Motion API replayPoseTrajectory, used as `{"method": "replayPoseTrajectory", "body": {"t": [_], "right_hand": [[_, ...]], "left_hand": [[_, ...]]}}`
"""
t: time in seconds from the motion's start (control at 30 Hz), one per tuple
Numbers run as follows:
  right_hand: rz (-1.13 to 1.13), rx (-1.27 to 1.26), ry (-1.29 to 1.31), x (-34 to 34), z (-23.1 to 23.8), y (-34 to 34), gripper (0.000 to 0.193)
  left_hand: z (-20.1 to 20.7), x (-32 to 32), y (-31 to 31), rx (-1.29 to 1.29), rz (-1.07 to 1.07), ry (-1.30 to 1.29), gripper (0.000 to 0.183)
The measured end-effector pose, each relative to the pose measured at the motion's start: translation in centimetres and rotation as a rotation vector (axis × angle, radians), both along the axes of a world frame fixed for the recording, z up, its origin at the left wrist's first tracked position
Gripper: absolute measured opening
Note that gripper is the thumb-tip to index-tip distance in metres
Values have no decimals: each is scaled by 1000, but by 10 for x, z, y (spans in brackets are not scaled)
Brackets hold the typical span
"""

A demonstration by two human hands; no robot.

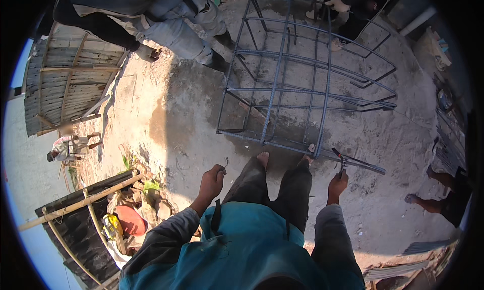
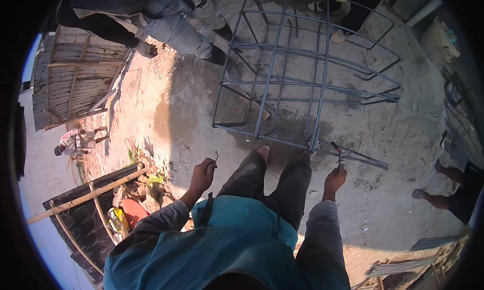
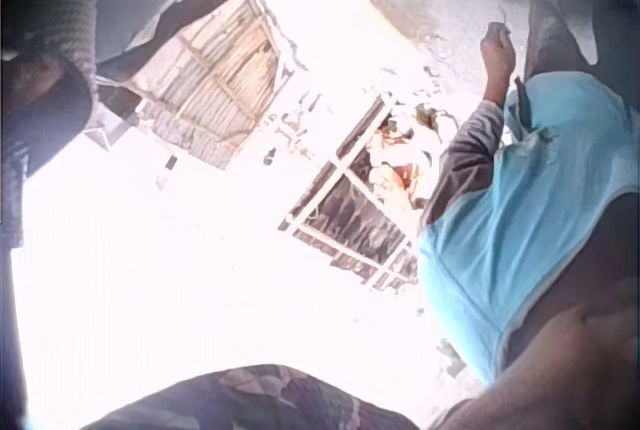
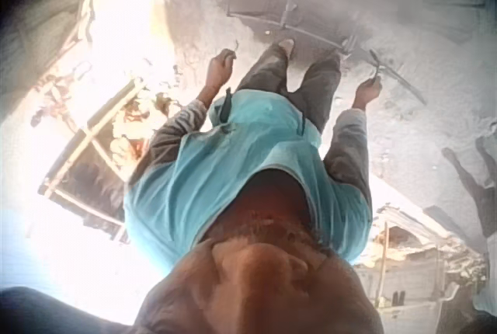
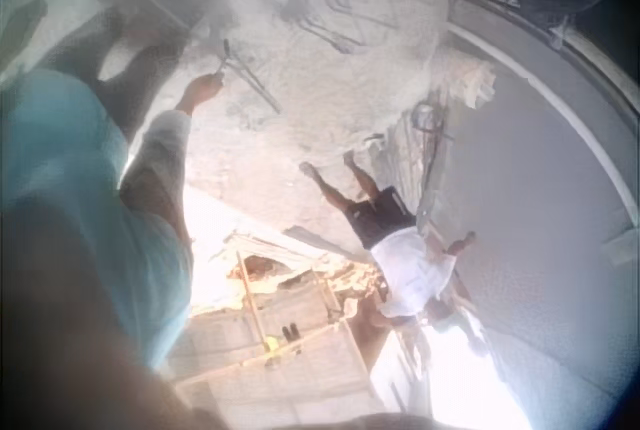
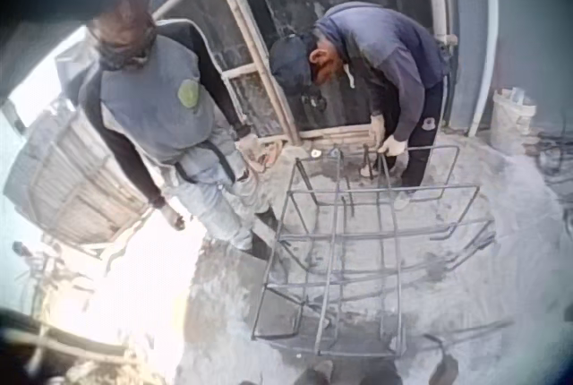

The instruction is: The person assembles a rebar frame by hand and using pliers, tying wire around metal rods to secure the structure.

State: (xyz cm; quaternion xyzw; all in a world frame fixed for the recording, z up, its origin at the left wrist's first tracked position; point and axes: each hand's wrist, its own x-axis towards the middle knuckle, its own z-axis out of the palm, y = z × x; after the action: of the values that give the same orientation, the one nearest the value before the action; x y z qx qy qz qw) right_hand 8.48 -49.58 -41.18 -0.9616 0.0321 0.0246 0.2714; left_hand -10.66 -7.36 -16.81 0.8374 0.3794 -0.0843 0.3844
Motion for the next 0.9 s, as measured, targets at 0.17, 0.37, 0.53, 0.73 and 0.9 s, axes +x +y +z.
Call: {"method": "replayPoseTrajectory", "body": {"t": [0.17,0.37,0.53,0.73,0.9], "right_hand": [[-37,322,359,20,2,-34,44],[235,298,449,54,-16,-65,27],[125,309,515,82,-4,-103,19],[279,253,112,205,77,20,19],[718,-110,-100,326,32,80,34]], "left_hand": [[-31,28,-49,-17,-58,64,18],[-21,35,-97,-76,108,101,20],[-39,43,-99,-94,146,113,18],[-91,82,-71,14,203,43,15],[-164,148,-45,198,136,-2,18]]}}
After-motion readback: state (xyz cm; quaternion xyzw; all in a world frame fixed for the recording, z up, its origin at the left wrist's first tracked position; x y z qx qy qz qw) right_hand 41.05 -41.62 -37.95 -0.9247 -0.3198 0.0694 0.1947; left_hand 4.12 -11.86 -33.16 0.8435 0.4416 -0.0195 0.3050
